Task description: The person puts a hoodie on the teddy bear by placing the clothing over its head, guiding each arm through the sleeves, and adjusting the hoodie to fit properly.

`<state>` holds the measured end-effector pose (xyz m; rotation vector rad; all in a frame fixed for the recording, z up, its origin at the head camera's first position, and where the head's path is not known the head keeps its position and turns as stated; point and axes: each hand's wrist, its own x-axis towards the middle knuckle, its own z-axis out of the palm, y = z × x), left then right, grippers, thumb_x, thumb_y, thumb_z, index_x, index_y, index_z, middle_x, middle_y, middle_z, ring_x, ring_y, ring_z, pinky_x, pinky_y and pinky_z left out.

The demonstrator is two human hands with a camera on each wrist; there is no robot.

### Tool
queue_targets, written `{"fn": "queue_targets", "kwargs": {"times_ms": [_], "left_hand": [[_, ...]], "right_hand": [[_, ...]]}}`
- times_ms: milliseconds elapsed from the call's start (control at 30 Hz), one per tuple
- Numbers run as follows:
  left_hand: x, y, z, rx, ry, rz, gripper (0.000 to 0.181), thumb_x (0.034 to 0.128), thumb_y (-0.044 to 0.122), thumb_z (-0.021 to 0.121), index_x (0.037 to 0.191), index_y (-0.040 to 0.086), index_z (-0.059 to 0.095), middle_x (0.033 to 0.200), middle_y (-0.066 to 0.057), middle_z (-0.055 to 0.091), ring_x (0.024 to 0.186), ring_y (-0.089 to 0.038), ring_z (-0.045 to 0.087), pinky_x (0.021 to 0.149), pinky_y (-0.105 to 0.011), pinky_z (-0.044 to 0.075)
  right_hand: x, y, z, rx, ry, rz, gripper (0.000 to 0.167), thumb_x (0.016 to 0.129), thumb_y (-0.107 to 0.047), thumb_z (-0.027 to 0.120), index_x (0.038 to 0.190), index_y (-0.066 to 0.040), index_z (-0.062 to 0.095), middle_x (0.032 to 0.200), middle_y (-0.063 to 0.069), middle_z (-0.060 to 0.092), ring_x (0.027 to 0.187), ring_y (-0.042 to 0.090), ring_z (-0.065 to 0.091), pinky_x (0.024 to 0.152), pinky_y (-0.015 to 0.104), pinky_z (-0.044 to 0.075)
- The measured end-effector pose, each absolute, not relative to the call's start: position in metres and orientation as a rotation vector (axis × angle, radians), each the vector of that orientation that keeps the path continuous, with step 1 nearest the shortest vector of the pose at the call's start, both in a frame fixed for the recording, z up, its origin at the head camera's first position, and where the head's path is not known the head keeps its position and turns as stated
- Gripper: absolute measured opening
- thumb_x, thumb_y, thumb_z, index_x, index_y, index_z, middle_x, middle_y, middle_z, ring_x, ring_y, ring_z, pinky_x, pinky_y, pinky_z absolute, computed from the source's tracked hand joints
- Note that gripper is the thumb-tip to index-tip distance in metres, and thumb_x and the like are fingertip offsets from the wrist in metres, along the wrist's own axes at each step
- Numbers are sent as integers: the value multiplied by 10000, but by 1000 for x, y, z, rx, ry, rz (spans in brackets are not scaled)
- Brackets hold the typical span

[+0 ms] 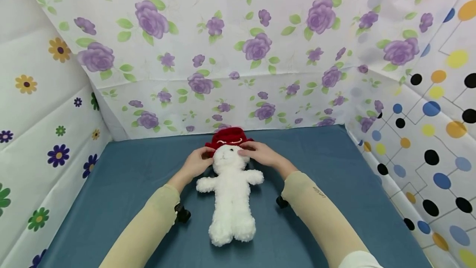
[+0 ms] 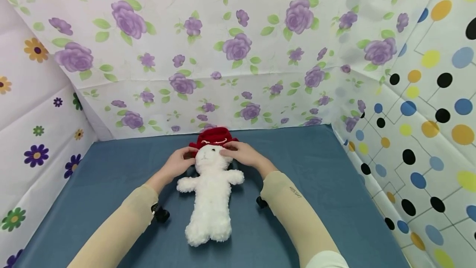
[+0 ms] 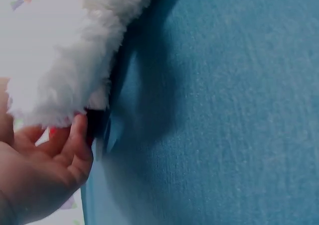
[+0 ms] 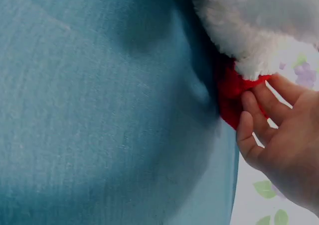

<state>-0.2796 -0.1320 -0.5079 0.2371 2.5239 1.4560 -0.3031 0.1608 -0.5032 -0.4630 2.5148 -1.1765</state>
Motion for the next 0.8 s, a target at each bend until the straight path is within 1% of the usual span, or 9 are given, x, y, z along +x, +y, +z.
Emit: {"fn": "queue_targets", "kwargs": {"times_ms": [100,167,267,367,500,567,700,733,800], "left_hand": [[-275,-135,-506,261,2365,1501,478,1081,282,611,1509,73,575,1503,-167,571,1357,-371,539,1088,-608,447],[-274,-135,-506,281,2299,1490,580,1071,391,633,1552,85,528,1540,-163,538,1396,-372,506,1121,-627,412],[-273,-134,-508,311,2289,1442,731,1022,514,696,1580,93,483,1484,-148,558,1337,-340,530,1116,-595,421],[-273,-131,-509,310,2328,1419,791,963,571,757,1548,100,506,1356,-110,600,1204,-285,561,1042,-519,470],[-272,-126,-509,343,2375,1424,634,951,559,780,1380,127,602,1169,-77,616,1057,-243,554,896,-429,472],[-271,-124,-510,381,2391,1439,517,965,528,780,1267,139,623,1076,-79,608,989,-244,547,836,-410,453],[-270,-121,-510,440,2405,1491,347,987,439,786,1112,156,631,970,-64,608,912,-238,555,787,-388,445],[-269,-121,-510,451,2409,1500,317,990,415,788,1087,156,633,956,-63,608,902,-241,555,782,-387,444],[-269,-119,-509,469,2417,1508,268,991,374,795,1043,160,642,940,-63,603,898,-241,547,773,-386,439]], "right_hand": [[-299,161,-498,-508,2498,-1140,853,965,-628,713,1631,-162,454,1665,108,424,1494,348,440,1152,598,412],[-298,160,-497,-534,2500,-1125,861,954,-593,752,1629,-152,449,1663,112,420,1468,343,463,1123,585,446],[-296,156,-494,-567,2510,-1130,766,978,-494,773,1587,-130,483,1593,116,487,1359,318,548,1066,542,497],[-294,153,-493,-611,2555,-1114,633,1014,-384,758,1527,-98,520,1482,109,564,1261,277,594,1039,507,511],[-291,152,-496,-684,2643,-1042,463,1049,-280,718,1436,-79,565,1301,63,640,1080,205,639,966,441,528],[-290,152,-499,-715,2665,-1028,352,1060,-242,701,1359,-90,594,1155,39,665,934,180,637,873,407,529],[-286,152,-503,-759,2703,-1038,111,1062,-196,695,1122,-140,620,861,12,599,704,161,546,719,358,462],[-285,151,-504,-763,2721,-1039,105,1056,-190,703,1056,-150,606,812,9,564,678,162,516,702,354,441],[-283,151,-506,-764,2767,-1025,198,1036,-180,730,938,-174,558,746,-10,489,665,156,468,687,349,414]]}}
